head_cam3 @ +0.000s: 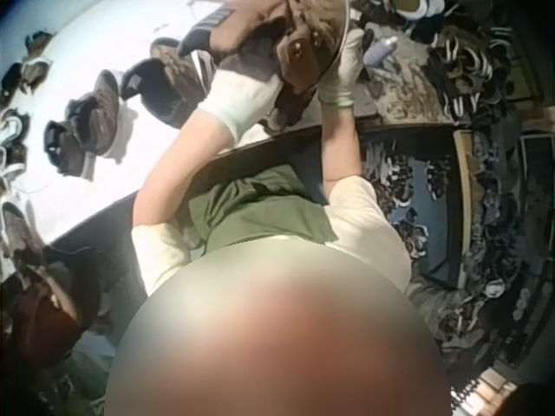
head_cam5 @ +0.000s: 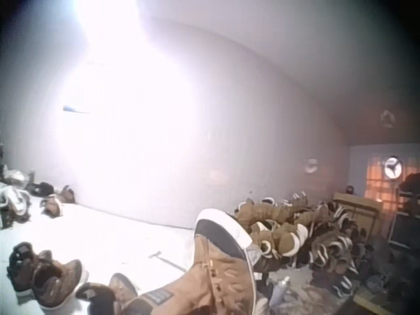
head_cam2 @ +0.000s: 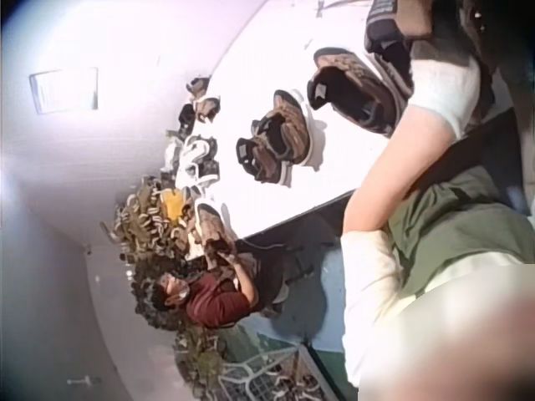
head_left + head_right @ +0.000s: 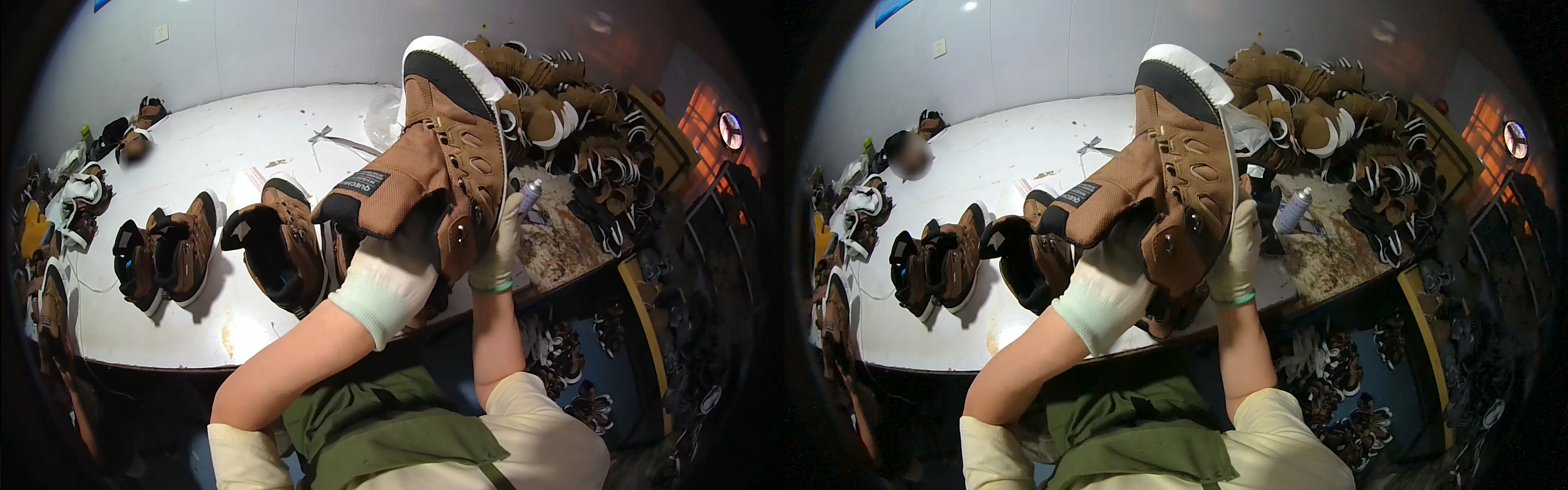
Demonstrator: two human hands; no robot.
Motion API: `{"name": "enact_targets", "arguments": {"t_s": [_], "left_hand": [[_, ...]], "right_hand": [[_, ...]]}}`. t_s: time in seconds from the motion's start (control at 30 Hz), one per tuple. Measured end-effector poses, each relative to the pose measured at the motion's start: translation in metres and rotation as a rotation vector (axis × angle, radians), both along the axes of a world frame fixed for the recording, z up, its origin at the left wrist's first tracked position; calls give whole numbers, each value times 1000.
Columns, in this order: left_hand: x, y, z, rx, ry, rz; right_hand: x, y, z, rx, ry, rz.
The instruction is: The person assembles brown hiking boots at a white workbench. They insert white foam strips into the boot uppers, adjust the tongue and collar, and place blue plastic inserts inside. The person handles multiple boots one at a time, rotating them to fit components and arranging finished units on the table.
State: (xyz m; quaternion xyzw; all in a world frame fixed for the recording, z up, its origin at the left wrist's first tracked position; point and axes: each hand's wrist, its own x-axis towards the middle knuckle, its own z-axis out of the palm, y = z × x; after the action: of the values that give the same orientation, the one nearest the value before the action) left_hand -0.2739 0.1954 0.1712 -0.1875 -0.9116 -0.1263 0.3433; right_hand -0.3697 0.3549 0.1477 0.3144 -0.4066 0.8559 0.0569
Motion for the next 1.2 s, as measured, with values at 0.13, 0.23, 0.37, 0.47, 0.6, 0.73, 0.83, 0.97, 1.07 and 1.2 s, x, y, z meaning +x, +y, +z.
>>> {"name": "enact_targets", "arguments": {"t_s": [0.13,0.23,0.37,0.47,0.6,0.73,0.83,0.97,1.07,1.2], "left_hand": [[6,-5,19,23,-45,-177],[1,-8,15,270,-139,-375],[-8,-1,9,503,-305,-335],[-20,-9,8,459,-150,-461],[-22,1,-10,229,109,-218],[-14,4,3,11,-85,6],[6,7,38,-374,-351,53],[8,13,24,-253,99,77],[16,19,29,-183,269,128],[13,4,42,-214,413,259]], "right_hand": [[7,-7,-3,-46,-12,-56],[6,-11,-5,-150,40,-47],[-19,-2,-8,-203,207,95],[-37,-8,-21,-560,247,595],[-45,0,-31,-717,-320,683],[-8,-15,-6,-407,-234,154],[-18,-10,-12,-329,-186,147],[-23,-3,-21,-366,-142,448],[-33,3,-30,-474,-273,337],[-20,-8,-9,-453,-135,317]]}}
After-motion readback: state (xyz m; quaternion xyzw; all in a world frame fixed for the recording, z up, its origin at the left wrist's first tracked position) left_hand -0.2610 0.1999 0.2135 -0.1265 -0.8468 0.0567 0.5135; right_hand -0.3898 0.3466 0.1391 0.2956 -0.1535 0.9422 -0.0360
